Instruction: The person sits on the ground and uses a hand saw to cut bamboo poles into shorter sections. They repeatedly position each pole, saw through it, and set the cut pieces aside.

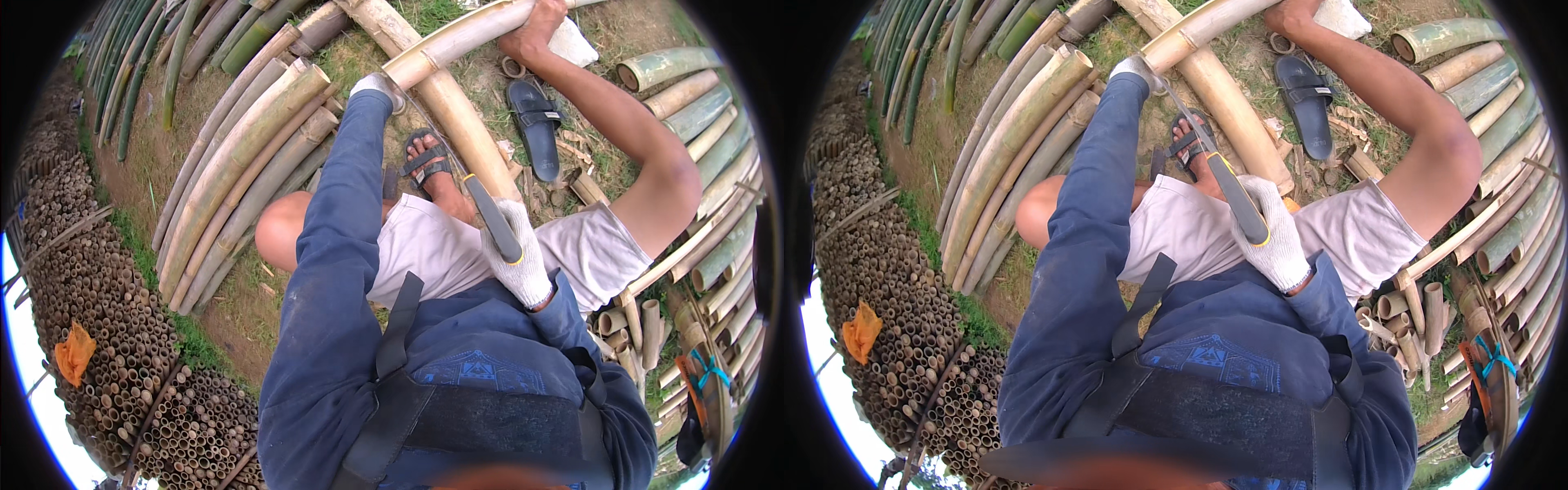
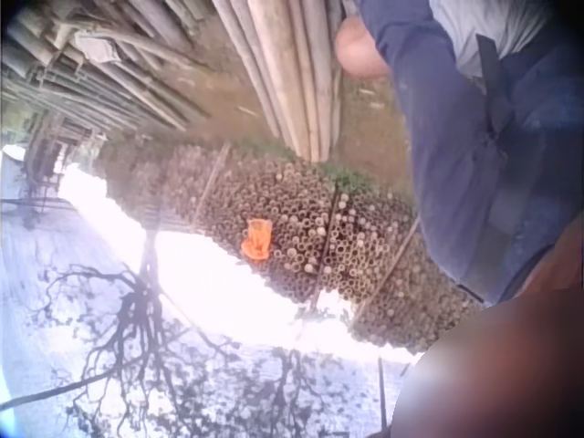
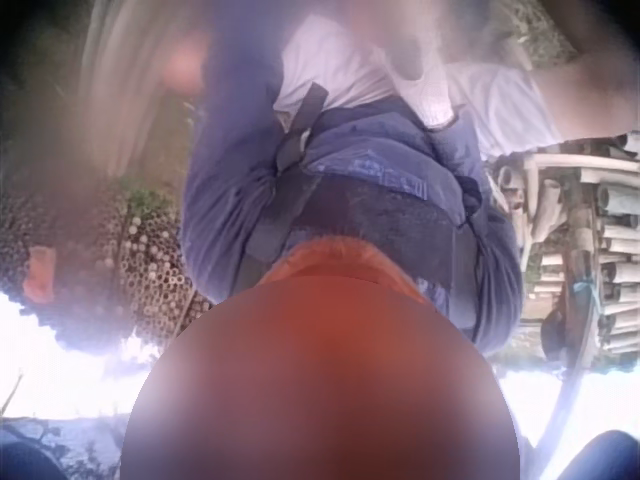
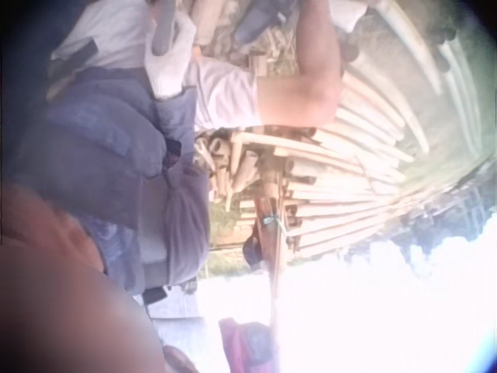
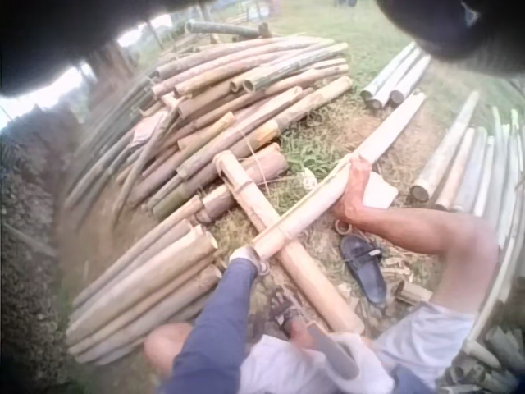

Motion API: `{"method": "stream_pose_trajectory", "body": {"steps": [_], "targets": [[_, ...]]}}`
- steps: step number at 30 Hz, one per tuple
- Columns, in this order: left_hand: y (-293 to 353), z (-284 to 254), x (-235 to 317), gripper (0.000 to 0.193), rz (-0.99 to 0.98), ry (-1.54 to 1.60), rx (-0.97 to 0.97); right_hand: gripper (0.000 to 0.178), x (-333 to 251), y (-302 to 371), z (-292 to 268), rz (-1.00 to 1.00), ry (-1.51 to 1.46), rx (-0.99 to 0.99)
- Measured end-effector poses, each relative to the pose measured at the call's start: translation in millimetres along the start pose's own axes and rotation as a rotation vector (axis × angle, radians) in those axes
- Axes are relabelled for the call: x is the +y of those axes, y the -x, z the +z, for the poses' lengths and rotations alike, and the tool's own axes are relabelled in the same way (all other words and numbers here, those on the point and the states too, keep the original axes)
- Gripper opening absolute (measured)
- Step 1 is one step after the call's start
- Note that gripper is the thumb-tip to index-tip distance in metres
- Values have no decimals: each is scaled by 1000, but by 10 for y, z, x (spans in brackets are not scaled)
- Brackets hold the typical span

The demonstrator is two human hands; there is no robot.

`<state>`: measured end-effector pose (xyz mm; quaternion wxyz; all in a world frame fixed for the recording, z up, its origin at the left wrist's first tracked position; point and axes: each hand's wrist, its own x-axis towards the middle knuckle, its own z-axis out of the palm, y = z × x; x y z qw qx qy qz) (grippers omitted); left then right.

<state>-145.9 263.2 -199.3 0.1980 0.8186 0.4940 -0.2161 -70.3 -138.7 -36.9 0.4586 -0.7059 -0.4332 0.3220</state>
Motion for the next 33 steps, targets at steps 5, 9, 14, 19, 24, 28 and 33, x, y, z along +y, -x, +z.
{"method": "stream_pose_trajectory", "body": {"steps": [5, 9, 14, 19, 24, 28, 33], "targets": [[62, -23, 39, 58, -9, 1, 13, 46, -5, -212, 98, -38, 21, 3], [99, -108, 22, 55, -108, 193, -27, 45, 275, -1295, 739, 12, -226, 8], [-40, -99, -20, 56, -13, 48, -87, 45, 175, -757, 459, -80, -61, 70], [-28, -40, -38, 59, -23, 11, -46, 48, -136, 311, -174, 62, 20, -9], [-53, -89, -46, 60, 15, -56, -91, 49, 48, -544, 432, -101, -40, 41], [-73, -101, -45, 51, 247, -328, -30, 49, 233, -853, 638, -138, -59, 88], [-143, -131, -64, 44, 99, -72, -250, 49, -70, 103, -23, 24, -17, 3]]}}
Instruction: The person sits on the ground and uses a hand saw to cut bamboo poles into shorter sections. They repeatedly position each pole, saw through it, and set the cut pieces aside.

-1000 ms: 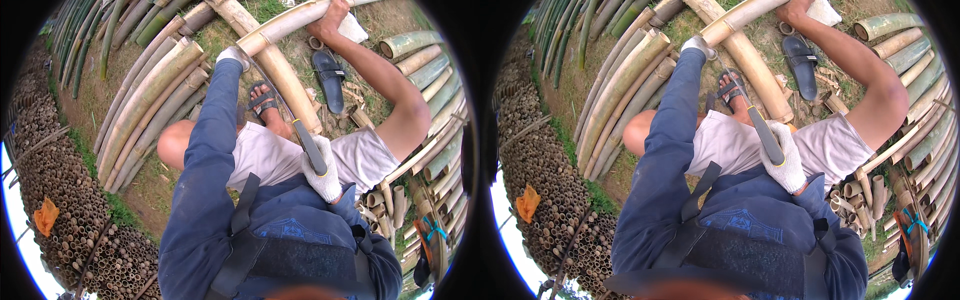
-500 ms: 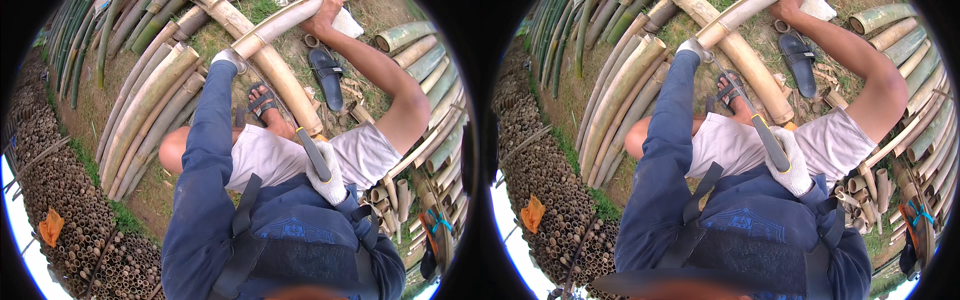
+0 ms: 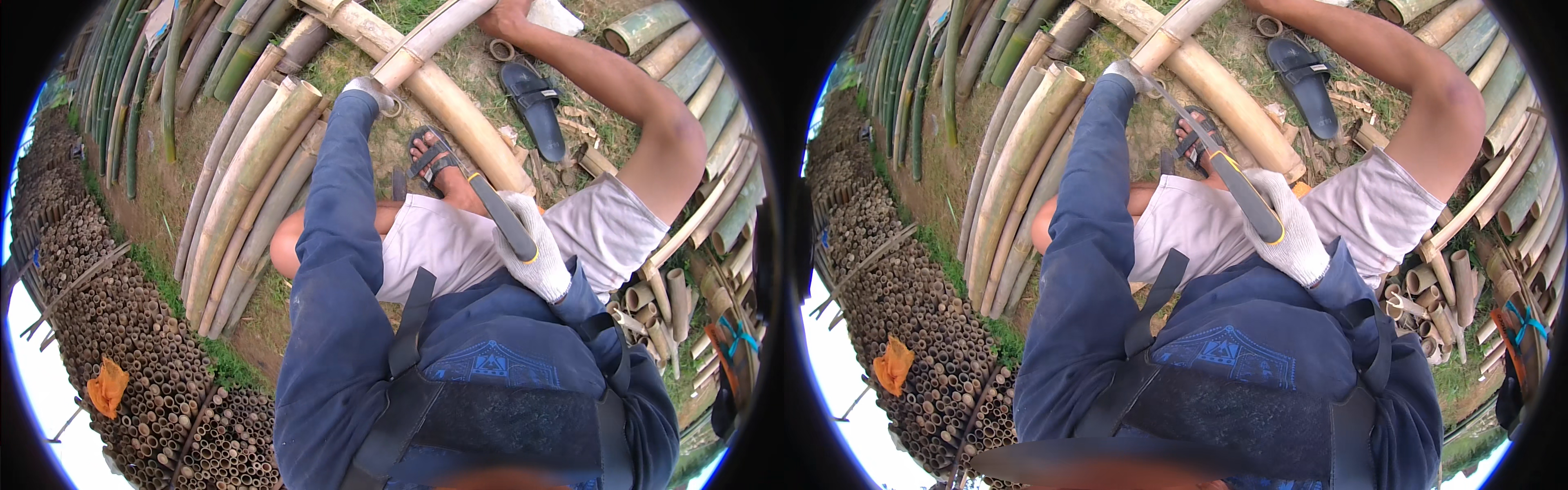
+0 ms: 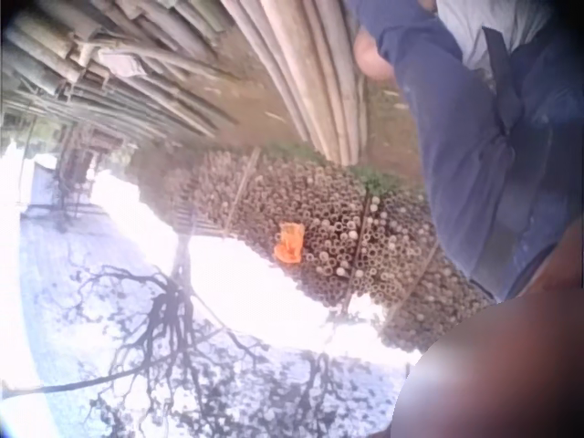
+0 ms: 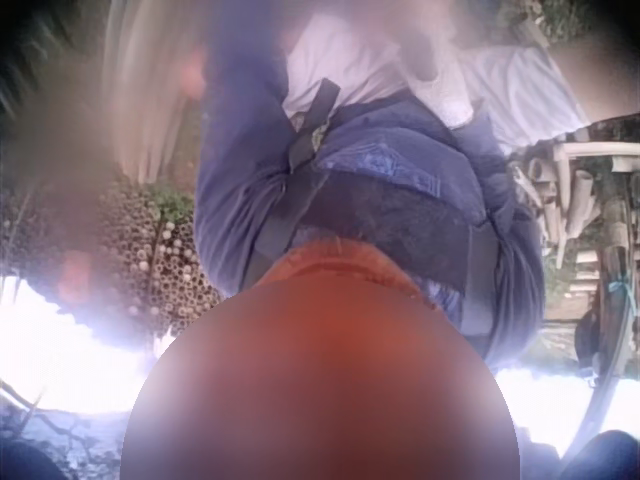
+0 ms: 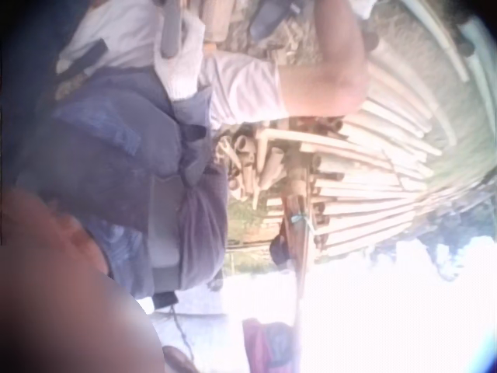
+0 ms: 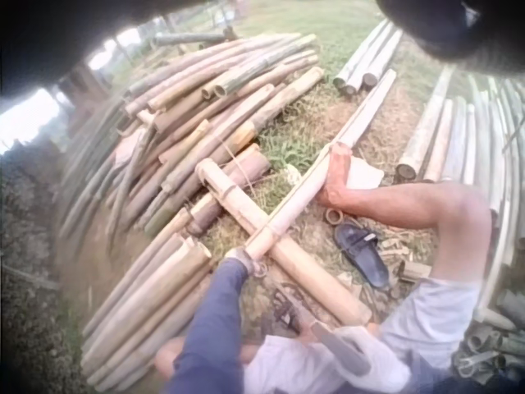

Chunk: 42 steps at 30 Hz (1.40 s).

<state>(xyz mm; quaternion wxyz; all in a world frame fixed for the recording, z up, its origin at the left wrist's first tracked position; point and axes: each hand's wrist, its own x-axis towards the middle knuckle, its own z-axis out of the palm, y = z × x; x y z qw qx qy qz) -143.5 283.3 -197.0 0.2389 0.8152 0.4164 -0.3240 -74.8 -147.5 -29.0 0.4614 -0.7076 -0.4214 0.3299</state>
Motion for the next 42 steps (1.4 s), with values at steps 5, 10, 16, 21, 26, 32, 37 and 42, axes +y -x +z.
{"method": "stream_pose_trajectory", "body": {"steps": [5, 10, 16, 21, 26, 32, 37, 42], "targets": [[-51, 25, -32, 48, -14, -80, 77, 49, -205, 39, -34, -50, -10, 24], [122, -55, 40, 48, 8, -74, 82, 49, 319, -1376, 697, -12, -357, -26], [99, -213, 193, 45, 60, -343, -30, 59, 191, -182, 96, -41, 47, -8], [-81, -16, 31, 55, 10, -320, -11, 58, -229, 297, -287, -7, 15, 3], [-59, 49, 13, 54, 2, -301, 75, 54, 454, -915, 409, -140, -125, -30], [65, -33, 40, 49, 135, -327, 120, 56, 83, -316, 32, -62, 18, -42], [26, -16, -22, 55, -77, -3, 4, 65, -346, 276, -494, -47, 119, -49], [-23, 98, -15, 46, 82, -275, 249, 61, 148, -152, -64, -76, -6, -77]]}}
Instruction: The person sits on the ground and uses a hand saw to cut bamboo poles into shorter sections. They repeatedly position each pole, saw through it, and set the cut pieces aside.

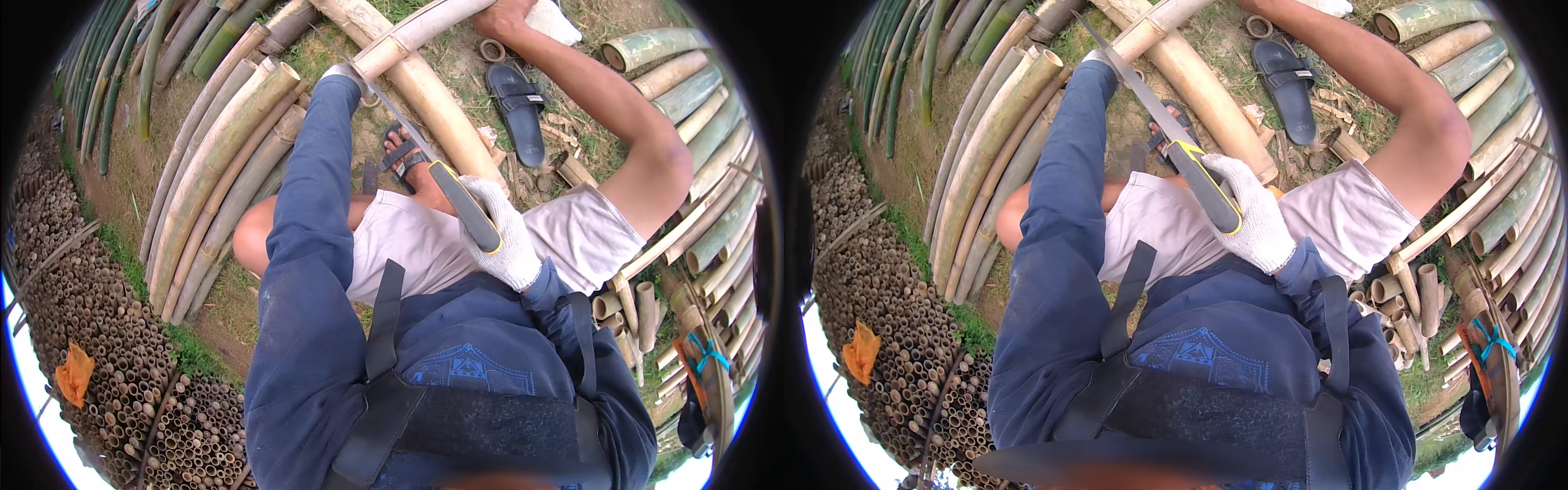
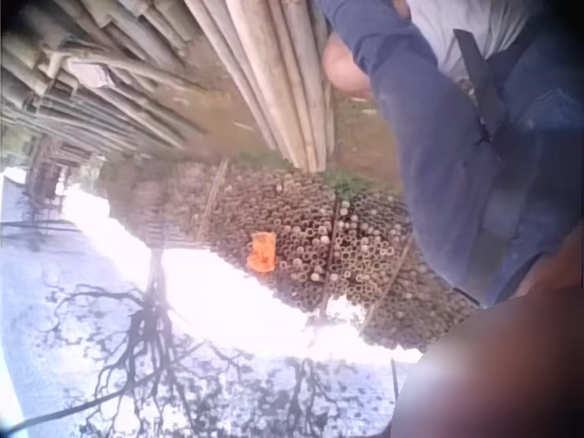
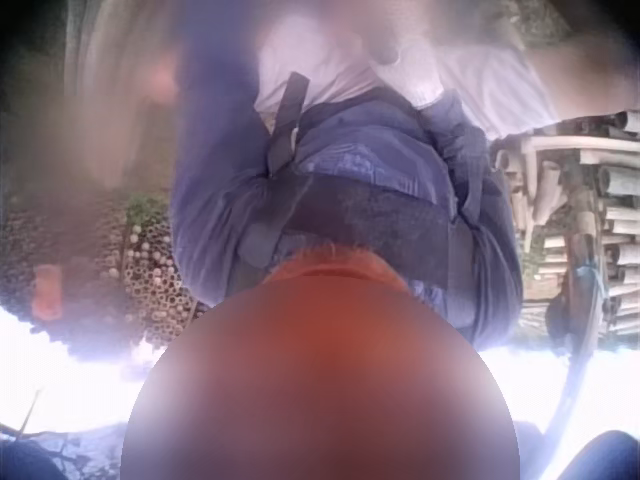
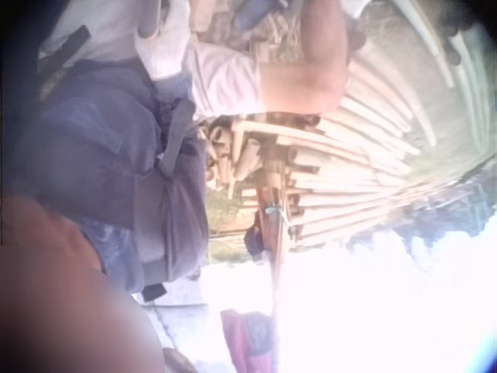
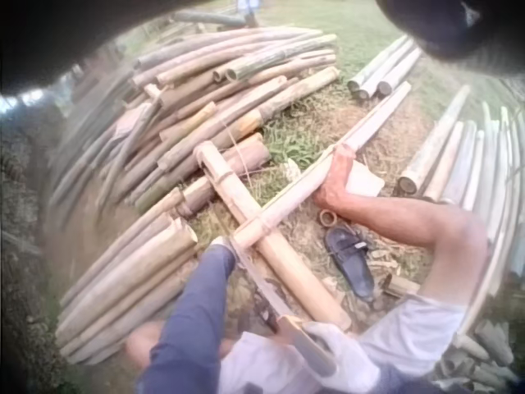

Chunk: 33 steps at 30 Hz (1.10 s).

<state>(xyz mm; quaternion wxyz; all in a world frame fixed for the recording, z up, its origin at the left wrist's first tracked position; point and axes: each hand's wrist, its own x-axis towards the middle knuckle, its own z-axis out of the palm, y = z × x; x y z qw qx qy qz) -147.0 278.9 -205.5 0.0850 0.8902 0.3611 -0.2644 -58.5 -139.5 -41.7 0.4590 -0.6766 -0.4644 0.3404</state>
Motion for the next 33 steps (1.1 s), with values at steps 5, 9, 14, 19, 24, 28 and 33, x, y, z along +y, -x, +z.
{"method": "stream_pose_trajectory", "body": {"steps": [5, 9, 14, 19, 24, 28, 33], "targets": [[-11, -127, 43, 45, 13, -59, -160, 56, 21, 206, -45, 95, -31, 43], [46, -220, -7, 49, -119, 278, -254, 50, -270, 825, -389, 139, 176, 22], [12, -16, -44, 54, -256, 417, -79, 50, -299, -59, -198, 191, 61, 66], [-106, 116, -108, 72, -214, 461, -107, 50, 75, -1619, 490, -108, -206, 112], [41, -22, -90, 77, -198, 474, -111, 48, 184, -929, 285, -90, -116, 108], [338, -175, 113, 68, -331, 511, 56, 51, 163, -583, 214, -86, -43, 91], [729, -225, 317, 64, -373, 439, 224, 53, 162, -345, 176, -55, -40, 47]]}}
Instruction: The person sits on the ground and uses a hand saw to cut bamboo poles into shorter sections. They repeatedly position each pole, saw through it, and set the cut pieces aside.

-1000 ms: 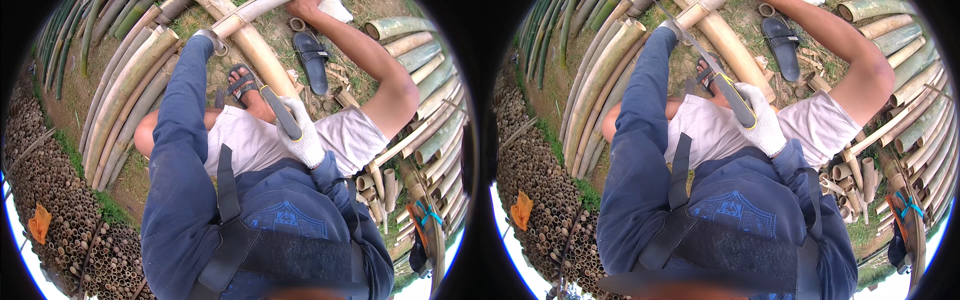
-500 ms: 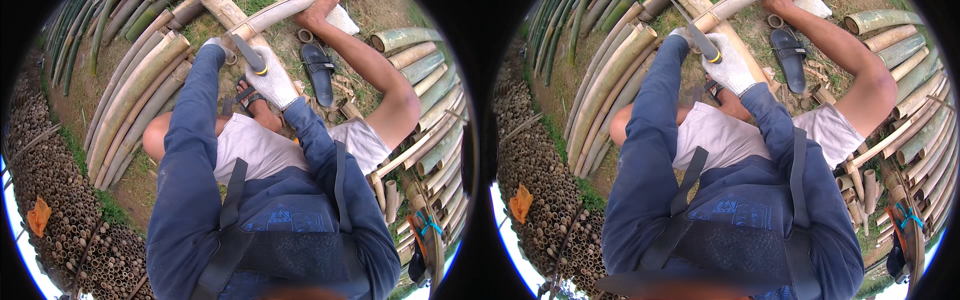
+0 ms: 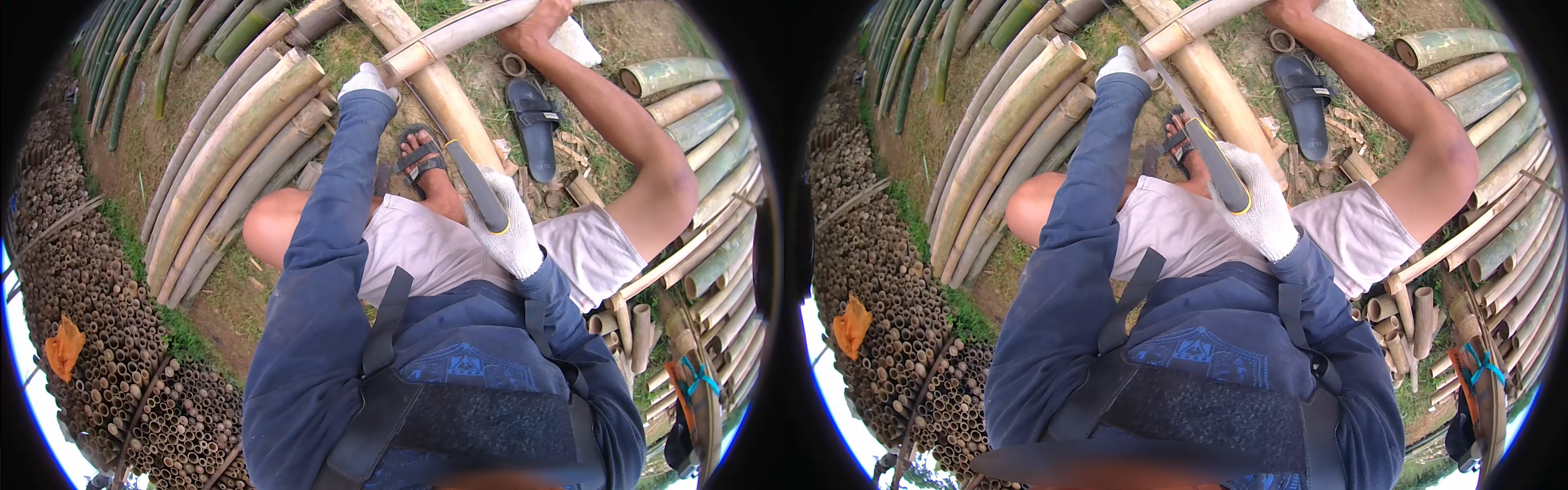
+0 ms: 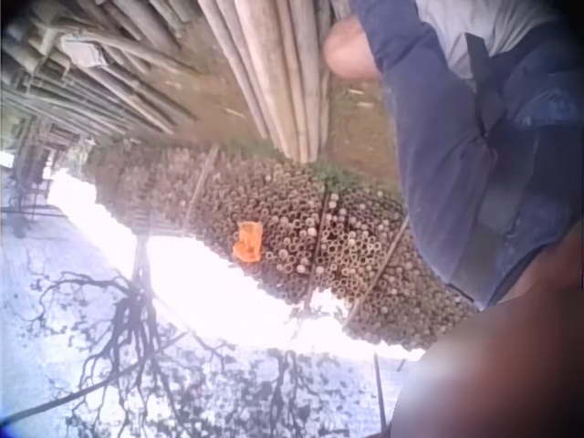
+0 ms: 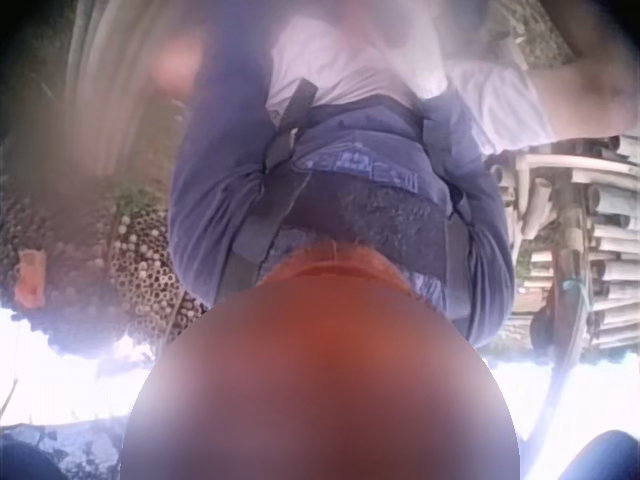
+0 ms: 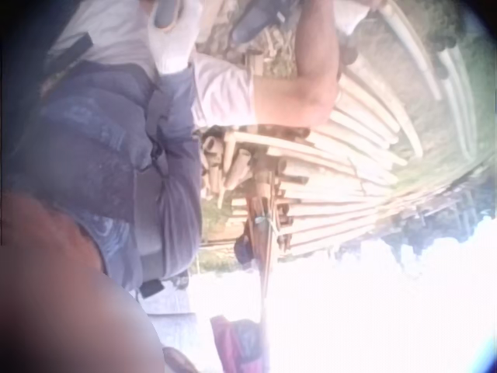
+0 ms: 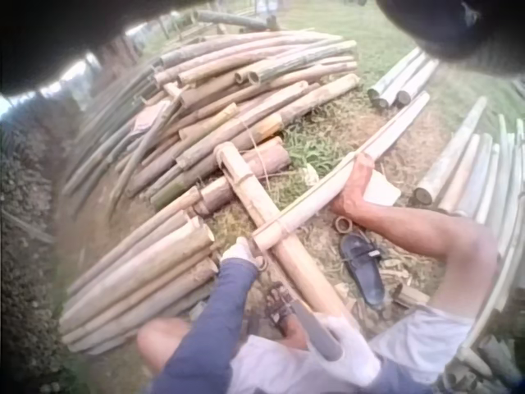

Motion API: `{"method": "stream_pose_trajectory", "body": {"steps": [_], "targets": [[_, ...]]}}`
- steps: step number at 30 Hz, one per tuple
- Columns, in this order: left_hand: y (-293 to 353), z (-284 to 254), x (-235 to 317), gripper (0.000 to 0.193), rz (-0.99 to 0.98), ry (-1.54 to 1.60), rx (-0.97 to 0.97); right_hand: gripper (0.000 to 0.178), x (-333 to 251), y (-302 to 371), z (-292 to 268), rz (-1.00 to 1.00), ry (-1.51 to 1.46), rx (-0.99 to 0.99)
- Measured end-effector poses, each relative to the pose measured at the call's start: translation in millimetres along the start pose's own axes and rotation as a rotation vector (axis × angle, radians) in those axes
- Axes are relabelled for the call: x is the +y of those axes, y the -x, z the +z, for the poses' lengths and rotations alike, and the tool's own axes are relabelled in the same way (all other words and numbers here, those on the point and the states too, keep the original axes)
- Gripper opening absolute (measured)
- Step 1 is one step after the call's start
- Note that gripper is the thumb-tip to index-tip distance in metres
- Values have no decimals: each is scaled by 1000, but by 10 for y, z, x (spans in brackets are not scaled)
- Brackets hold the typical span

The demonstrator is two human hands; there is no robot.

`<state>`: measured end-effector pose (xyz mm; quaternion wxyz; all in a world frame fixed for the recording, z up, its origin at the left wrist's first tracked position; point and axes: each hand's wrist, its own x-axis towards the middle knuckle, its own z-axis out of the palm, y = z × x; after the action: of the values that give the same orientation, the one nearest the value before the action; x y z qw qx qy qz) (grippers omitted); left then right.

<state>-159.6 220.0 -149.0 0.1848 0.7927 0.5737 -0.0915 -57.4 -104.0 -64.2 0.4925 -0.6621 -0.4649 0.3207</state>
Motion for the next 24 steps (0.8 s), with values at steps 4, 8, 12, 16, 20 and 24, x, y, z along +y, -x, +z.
{"method": "stream_pose_trajectory", "body": {"steps": [4, 8, 12, 16, 20, 24], "targets": [[79, -65, 7, 65, 46, -60, 10, 56, -64, 112, -38, -59, 19, 1], [36, -82, 38, 63, 63, -145, 31, 58, -128, 93, 12, -41, 27, 29], [-36, -59, 78, 61, 42, -170, 48, 53, -61, 107, 63, 32, -17, 30], [-106, -55, 71, 55, 49, -191, 32, 62, -163, 296, -82, 70, 43, -7], [-246, -16, 51, 49, 42, -206, -80, 57, -692, 713, -439, 37, 167, -29], [-368, 70, 6, 48, 65, -204, -92, 56, -739, 596, -441, 166, 108, -39]]}}
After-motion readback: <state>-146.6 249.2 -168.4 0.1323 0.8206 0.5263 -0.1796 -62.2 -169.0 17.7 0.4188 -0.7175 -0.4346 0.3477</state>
